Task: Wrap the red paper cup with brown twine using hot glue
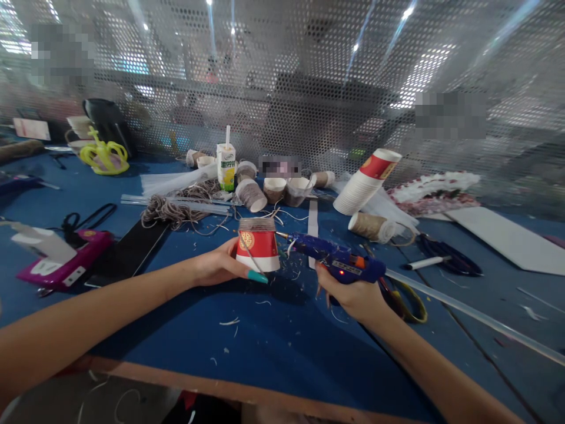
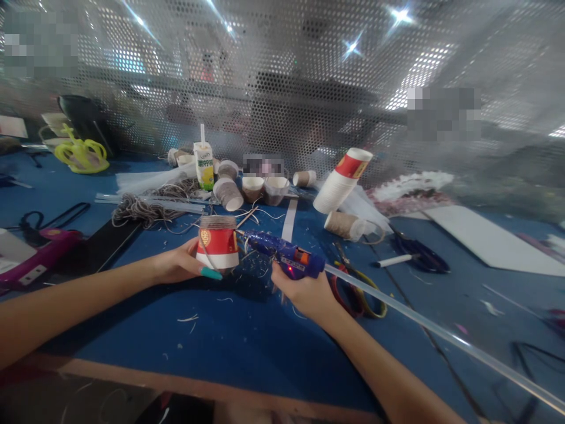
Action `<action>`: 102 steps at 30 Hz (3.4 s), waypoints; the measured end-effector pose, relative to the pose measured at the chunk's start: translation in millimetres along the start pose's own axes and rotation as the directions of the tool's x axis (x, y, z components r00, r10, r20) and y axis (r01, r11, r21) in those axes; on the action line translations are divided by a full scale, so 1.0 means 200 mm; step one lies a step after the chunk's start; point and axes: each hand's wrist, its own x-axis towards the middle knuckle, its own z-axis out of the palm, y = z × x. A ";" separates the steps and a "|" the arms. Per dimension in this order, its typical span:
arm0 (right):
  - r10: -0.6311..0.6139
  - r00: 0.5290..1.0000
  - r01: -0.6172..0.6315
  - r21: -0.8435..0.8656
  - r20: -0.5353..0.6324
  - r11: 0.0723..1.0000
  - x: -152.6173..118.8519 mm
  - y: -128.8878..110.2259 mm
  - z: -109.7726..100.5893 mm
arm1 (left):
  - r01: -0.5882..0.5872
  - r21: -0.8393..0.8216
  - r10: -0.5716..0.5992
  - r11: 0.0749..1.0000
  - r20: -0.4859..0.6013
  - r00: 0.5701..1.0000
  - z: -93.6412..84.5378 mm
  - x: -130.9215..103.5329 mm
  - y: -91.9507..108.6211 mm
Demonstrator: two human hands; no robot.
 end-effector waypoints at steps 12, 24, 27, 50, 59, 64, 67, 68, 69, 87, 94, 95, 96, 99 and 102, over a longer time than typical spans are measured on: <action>0.371 0.929 -0.371 -0.011 0.011 0.929 0.16 -0.06 -0.02 | 0.025 0.000 -0.025 1.000 -0.008 1.000 0.00 -0.01 0.01; 0.422 0.889 -0.250 -0.584 0.177 0.772 0.17 0.13 -0.09 | -0.030 0.158 0.061 0.987 -0.192 0.980 0.02 0.03 -0.02; 0.273 0.955 -0.195 -0.450 0.114 0.871 0.18 0.11 -0.12 | -0.028 0.210 0.077 0.977 -0.226 0.971 0.04 0.03 -0.02; 0.067 0.831 -0.331 0.393 0.553 0.858 0.16 -0.41 -0.02 | 0.027 0.567 0.267 0.823 -0.429 0.863 0.08 0.03 -0.10; 0.120 0.873 -0.385 0.519 0.472 0.763 0.15 -0.38 -0.02 | 0.045 0.465 0.198 0.884 -0.460 0.865 0.12 0.03 -0.05; 0.186 0.884 -0.439 0.621 0.430 0.649 0.14 -0.37 -0.02 | 0.034 0.421 0.185 0.906 -0.468 0.864 0.12 0.03 -0.05; 0.264 0.909 -0.415 0.661 0.321 0.625 0.13 -0.34 -0.01 | 0.032 0.419 0.187 0.907 -0.470 0.863 0.13 0.03 -0.04; 0.290 0.921 -0.389 0.674 0.262 0.628 0.12 -0.33 -0.01 | 0.037 0.424 0.186 0.905 -0.472 0.862 0.13 0.03 -0.04; 0.307 0.930 -0.356 0.688 0.199 0.633 0.12 -0.32 -0.01 | 0.041 0.431 0.188 0.901 -0.474 0.860 0.12 0.03 -0.04; 0.135 0.917 -0.349 0.593 0.374 0.725 0.13 -0.37 0.03 | 0.016 0.564 0.242 0.826 -0.379 0.893 0.12 0.02 -0.07; 0.160 0.929 -0.347 0.636 0.334 0.689 0.14 -0.37 0.02 | 0.003 0.418 0.181 0.908 -0.401 0.898 0.12 0.02 -0.06; 0.161 0.929 -0.349 0.643 0.333 0.682 0.14 -0.37 0.02 | 0.006 0.404 0.174 0.915 -0.408 0.896 0.12 0.02 -0.05; 0.168 0.929 -0.352 0.648 0.330 0.676 0.14 -0.37 0.01 | 0.008 0.392 0.168 0.920 -0.411 0.896 0.13 0.02 -0.05; 0.204 0.926 -0.370 0.654 0.319 0.660 0.13 -0.36 0.01 | -0.002 0.369 0.154 0.929 -0.385 0.910 0.13 0.02 -0.04; 0.242 0.923 -0.385 0.666 0.300 0.639 0.12 -0.35 0.01 | -0.026 0.350 0.151 0.937 -0.336 0.930 0.12 0.01 -0.03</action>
